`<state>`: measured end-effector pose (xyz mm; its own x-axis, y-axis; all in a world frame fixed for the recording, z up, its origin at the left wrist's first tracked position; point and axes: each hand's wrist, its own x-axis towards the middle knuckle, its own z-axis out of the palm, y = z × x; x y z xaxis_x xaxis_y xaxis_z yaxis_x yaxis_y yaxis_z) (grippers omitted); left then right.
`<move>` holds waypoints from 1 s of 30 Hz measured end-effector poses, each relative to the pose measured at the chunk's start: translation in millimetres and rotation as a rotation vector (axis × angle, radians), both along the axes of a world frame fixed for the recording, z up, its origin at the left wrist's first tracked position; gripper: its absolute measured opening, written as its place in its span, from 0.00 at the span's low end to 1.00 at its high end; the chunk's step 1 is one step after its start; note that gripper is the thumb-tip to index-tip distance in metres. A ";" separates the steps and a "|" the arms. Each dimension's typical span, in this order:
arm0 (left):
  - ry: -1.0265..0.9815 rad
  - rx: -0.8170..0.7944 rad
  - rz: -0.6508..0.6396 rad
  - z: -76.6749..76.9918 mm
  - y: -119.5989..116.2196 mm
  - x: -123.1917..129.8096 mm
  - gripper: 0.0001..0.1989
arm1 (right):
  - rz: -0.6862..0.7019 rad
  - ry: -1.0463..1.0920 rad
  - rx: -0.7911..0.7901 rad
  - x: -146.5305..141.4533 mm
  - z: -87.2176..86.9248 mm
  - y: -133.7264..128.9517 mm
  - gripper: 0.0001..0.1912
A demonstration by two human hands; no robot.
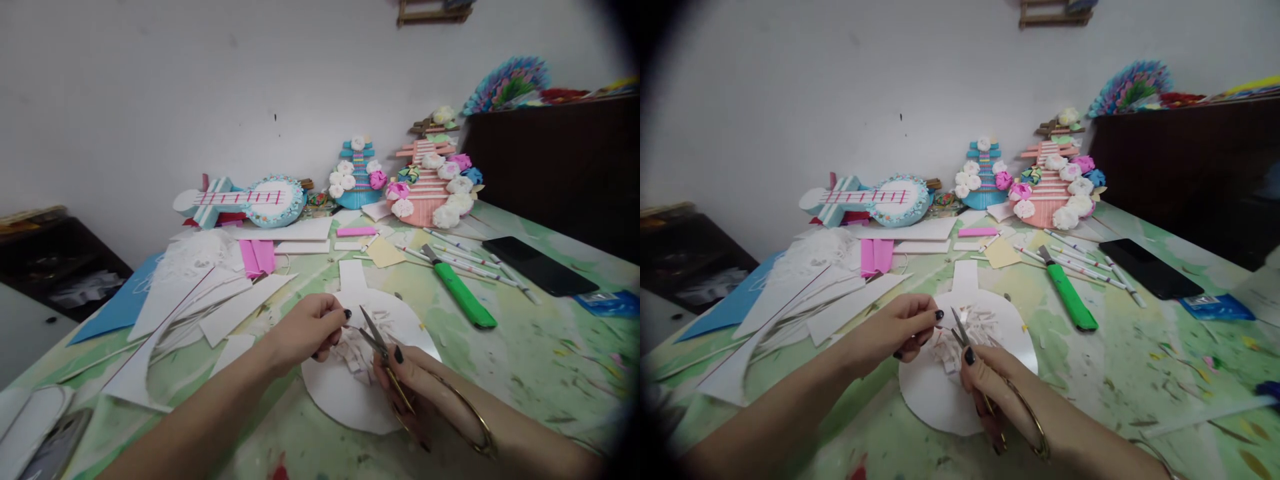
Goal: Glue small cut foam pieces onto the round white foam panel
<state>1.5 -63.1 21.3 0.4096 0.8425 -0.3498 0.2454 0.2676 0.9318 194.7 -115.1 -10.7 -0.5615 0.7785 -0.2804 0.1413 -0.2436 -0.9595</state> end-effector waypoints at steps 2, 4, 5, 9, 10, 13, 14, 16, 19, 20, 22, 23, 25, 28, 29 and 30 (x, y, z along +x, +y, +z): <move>0.009 0.005 -0.027 -1.6 -3.0 2.5 0.11 | 0.018 -0.025 0.056 1.9 9.9 -3.6 0.23; 0.036 0.017 -0.057 -4.4 -6.1 5.5 0.11 | 0.034 -0.055 0.110 2.1 12.0 -4.5 0.22; 0.054 0.031 -0.062 -6.0 -7.5 7.0 0.11 | 0.036 -0.068 0.128 1.7 10.8 -4.1 0.22; 0.088 0.108 -0.055 -9.7 -11.5 11.3 0.11 | 0.017 -0.077 0.161 -0.3 4.7 -1.7 0.21; 0.096 0.122 -0.055 -9.7 -12.1 11.5 0.11 | 0.018 -0.073 0.166 -0.4 4.6 -1.7 0.21; 0.106 0.151 -0.077 -8.1 -12.9 10.5 0.11 | 0.019 -0.096 0.165 0.1 6.6 -2.9 0.21; 0.103 0.155 -0.087 -7.5 -13.1 10.0 0.11 | 0.019 -0.120 0.155 0.1 7.0 -3.5 0.21; 0.100 0.156 -0.102 -6.4 -13.3 9.2 0.12 | 0.009 -0.174 0.131 -0.5 6.2 -4.1 0.21; 0.113 0.147 -0.108 -6.2 -13.5 9.4 0.13 | -0.011 -0.221 0.110 -3.7 3.6 -4.1 0.22; 0.118 0.145 -0.106 -6.6 -13.5 9.8 0.13 | -0.023 -0.232 0.120 -5.3 3.5 -4.2 0.23; 0.123 0.135 -0.101 -7.8 -13.4 10.5 0.13 | -0.055 -0.251 0.151 -8.6 5.2 -4.6 0.25; 0.124 0.127 -0.098 -8.7 -13.3 10.8 0.13 | -0.069 -0.261 0.171 -10.1 6.9 -4.8 0.25; 0.124 0.111 -0.089 -10.9 -12.8 11.1 0.12 | -0.078 -0.272 0.215 -12.5 11.2 -5.2 0.25; 0.129 0.099 -0.085 -15.2 -11.9 10.8 0.13 | -0.056 -0.285 0.244 -13.7 15.3 -5.4 0.25; 0.131 0.101 -0.085 -16.7 -11.5 10.7 0.13 | -0.054 -0.287 0.232 -13.6 15.0 -5.6 0.25; 0.133 0.107 -0.084 -18.2 -11.3 10.7 0.13 | -0.058 -0.288 0.209 -13.3 13.5 -5.9 0.25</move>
